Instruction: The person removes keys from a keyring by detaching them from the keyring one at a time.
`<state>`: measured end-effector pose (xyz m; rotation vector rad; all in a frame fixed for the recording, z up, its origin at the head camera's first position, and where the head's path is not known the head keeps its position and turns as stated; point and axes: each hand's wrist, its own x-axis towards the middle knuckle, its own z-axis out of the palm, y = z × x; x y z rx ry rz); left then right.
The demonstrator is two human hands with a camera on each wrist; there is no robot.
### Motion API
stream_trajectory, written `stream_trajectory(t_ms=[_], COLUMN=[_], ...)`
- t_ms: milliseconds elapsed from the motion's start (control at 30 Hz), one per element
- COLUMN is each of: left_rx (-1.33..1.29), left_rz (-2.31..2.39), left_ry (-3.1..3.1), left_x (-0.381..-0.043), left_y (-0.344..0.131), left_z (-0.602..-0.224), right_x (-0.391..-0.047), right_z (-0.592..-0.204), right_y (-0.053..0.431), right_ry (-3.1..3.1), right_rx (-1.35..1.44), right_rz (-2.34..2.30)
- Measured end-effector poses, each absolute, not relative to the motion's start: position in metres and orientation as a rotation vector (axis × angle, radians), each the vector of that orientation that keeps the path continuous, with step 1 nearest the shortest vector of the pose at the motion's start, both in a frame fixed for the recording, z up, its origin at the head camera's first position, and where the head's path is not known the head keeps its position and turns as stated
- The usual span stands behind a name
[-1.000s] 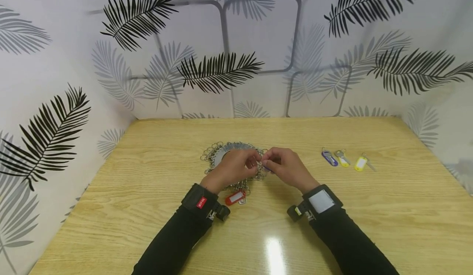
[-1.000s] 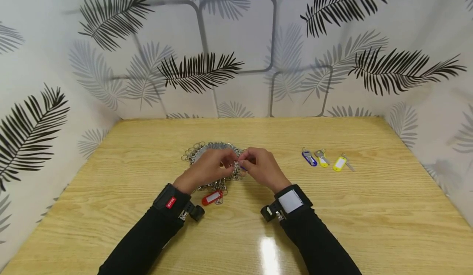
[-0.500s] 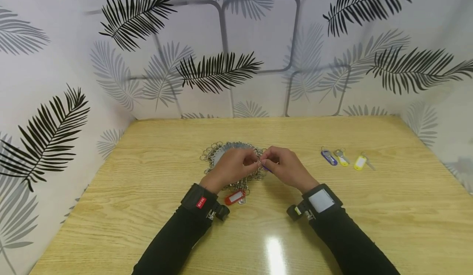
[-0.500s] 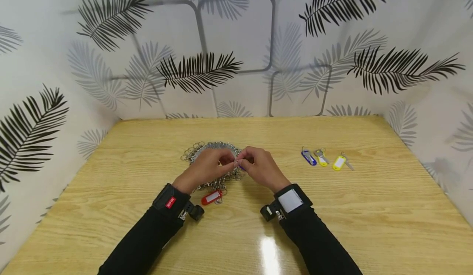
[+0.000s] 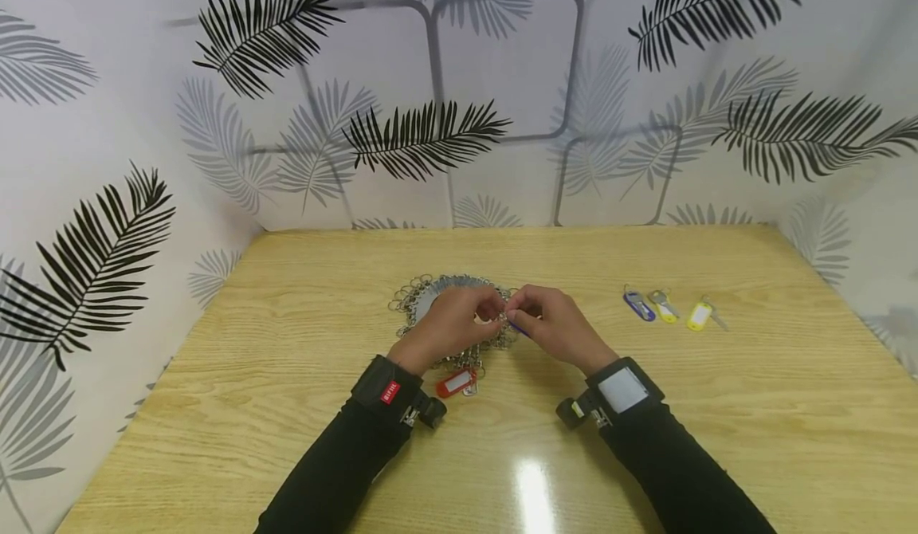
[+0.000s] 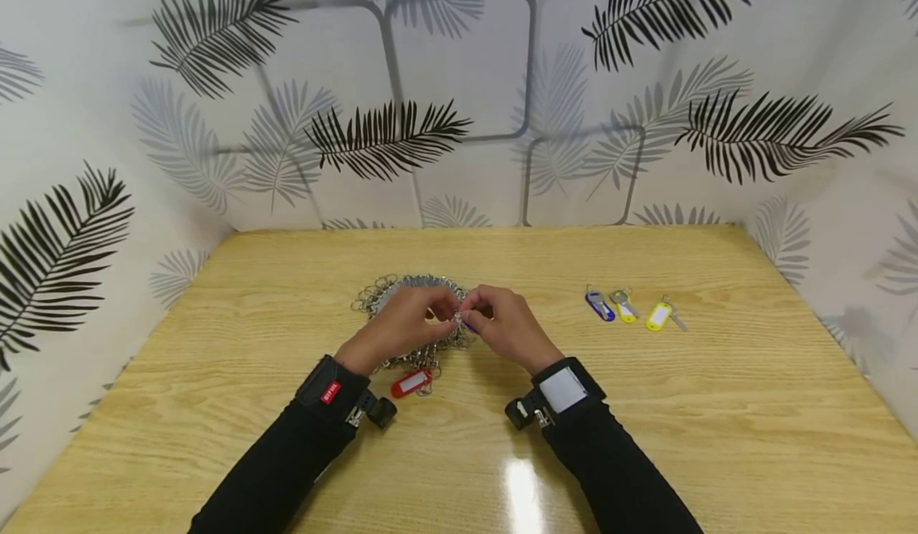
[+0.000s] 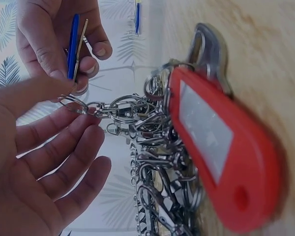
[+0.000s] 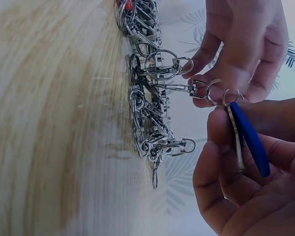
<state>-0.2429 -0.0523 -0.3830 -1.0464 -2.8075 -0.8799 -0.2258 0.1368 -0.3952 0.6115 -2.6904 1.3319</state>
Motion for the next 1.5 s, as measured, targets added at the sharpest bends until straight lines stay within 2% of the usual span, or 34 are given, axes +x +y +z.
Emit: stream_trajectory(t_ms=[800, 1500], left_rx=[-1.087, -0.893], left_rz=[-0.970, -1.188], left_ry=[-2.779, -2.653], left_x=[-0.2444, -0.2482], left_y=[-0.0533, -0.0551], left_z=[-0.3833, -0.3810], right_x=[-0.2275, -0.2289], right_z=[-0.3959, -0.3948], right_y=[0.1397, 0.1406], right_ry=[-2.641, -2.648], right_rx=[0.606, 0.601], right_rz=[1.333, 1.685])
